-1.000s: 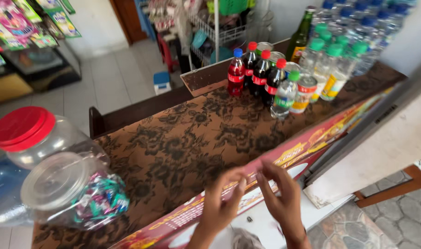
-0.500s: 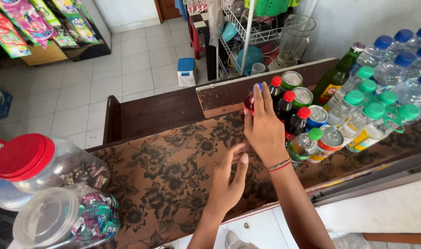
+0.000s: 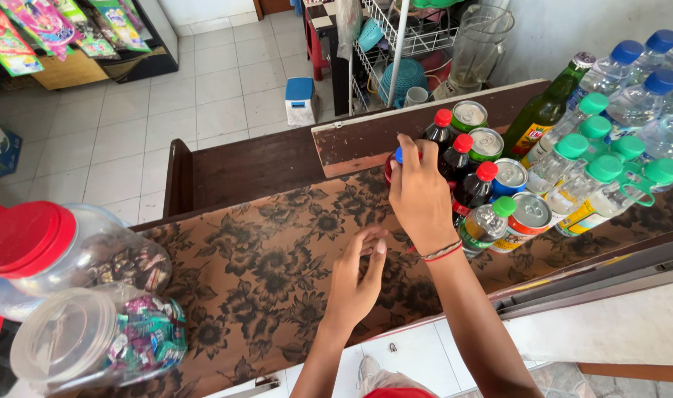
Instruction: The person repeatedly picks up various bottles from a counter and places them into a pink basket on a stool. The person handles bottles with different colored caps one at a time, moving them from the counter to the basket throughout the clip.
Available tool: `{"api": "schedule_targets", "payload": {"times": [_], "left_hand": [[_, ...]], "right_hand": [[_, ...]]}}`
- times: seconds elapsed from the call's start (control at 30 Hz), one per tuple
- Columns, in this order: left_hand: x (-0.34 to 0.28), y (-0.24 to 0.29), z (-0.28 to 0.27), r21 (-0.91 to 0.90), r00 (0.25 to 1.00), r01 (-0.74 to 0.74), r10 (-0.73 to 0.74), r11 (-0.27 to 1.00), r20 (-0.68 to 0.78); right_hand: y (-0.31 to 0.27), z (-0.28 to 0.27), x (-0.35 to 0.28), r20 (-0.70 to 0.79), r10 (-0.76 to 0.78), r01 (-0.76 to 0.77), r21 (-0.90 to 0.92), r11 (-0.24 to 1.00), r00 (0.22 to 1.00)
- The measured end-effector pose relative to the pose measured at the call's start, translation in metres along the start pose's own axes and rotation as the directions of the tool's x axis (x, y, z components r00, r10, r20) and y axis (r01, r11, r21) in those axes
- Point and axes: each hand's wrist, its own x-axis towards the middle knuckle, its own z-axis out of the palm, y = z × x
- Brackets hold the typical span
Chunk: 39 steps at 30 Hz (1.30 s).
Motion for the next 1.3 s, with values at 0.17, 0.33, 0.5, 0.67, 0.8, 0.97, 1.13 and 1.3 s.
{"api": "schedule_targets", "payload": {"times": [0.17,0.33,0.5,0.67,0.8,0.97,1.13,1.3], "left_hand": [[-0.005,0.014,-0.002,0.136,1.000,-0.025,0.026,0.990,-0.007],[-0.020,0.027,-0.003,0.307,0.937,-0.289,0.334,0.907,-0.104],[-0.064,0.033,-0.001,0.155,0.928,-0.368,0.373,0.917,-0.001],[-0.130,0.006,0.009,-0.041,0.943,-0.239,0.242,0.970,0.227],[-0.198,-0.045,0.010,-0.100,0.901,-0.231,0.251,0.968,0.353],[-0.286,-0.080,0.000,-0.229,0.803,-0.159,0.261,0.960,0.536],[-0.360,-0.087,-0.008,-0.220,0.627,-0.112,0.241,0.969,0.741],[-0.426,-0.097,-0.003,-0.343,0.282,-0.139,0.369,0.929,0.885]], "right_hand": [[-0.021,-0.030,-0.022,-0.019,-0.059,0.061,0.072,0.996,0.998],[-0.052,-0.082,-0.069,-0.175,-0.150,0.189,0.229,0.955,0.973],[-0.074,-0.126,-0.136,-0.098,0.075,-0.024,0.446,0.895,0.992],[-0.076,-0.137,-0.246,-0.139,0.333,-0.177,0.626,0.759,0.933],[-0.101,-0.139,-0.377,0.027,0.466,-0.330,0.742,0.584,0.884],[-0.134,-0.129,-0.486,-0.165,0.615,-0.431,0.576,0.695,0.771],[-0.191,-0.147,-0.571,-0.025,0.787,-0.523,0.733,0.434,0.617],[-0.235,-0.154,-0.635,-0.160,0.831,-0.703,0.464,0.539,0.532]]}}
